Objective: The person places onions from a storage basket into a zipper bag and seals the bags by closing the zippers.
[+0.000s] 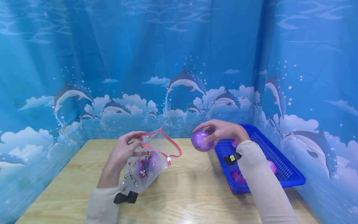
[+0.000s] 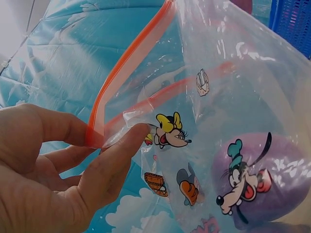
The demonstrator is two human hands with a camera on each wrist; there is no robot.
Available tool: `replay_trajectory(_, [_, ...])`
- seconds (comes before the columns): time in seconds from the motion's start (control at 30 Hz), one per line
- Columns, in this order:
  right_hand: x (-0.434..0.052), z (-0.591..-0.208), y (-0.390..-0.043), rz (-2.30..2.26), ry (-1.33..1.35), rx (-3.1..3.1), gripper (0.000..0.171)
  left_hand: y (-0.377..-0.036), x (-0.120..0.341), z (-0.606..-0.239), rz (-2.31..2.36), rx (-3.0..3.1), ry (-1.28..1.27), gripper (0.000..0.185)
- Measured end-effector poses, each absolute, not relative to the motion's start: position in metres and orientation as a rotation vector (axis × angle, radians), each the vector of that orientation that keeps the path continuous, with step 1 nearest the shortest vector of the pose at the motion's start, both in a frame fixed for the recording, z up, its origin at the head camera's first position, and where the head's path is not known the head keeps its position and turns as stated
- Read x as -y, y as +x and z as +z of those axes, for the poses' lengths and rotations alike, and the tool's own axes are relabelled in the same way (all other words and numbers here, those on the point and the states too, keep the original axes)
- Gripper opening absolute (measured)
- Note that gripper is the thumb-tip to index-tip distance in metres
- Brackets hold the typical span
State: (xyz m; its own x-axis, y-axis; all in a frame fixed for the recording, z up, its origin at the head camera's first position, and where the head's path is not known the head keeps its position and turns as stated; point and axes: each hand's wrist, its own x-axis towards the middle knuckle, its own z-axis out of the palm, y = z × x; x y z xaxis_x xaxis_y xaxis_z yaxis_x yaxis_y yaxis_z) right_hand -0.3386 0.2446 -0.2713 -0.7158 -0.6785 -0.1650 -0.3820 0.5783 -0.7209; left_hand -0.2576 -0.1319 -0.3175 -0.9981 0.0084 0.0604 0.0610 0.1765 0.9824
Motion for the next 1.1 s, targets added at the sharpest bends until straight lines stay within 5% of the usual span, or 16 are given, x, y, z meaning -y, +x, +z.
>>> replay_trajectory(1.1, [-0.151, -0.259, -0.320, -0.862, -1.076, -2.333, 0.057, -0.257, 0.130, -0.318, -2.003, 2.374, -0.071, 0.036])
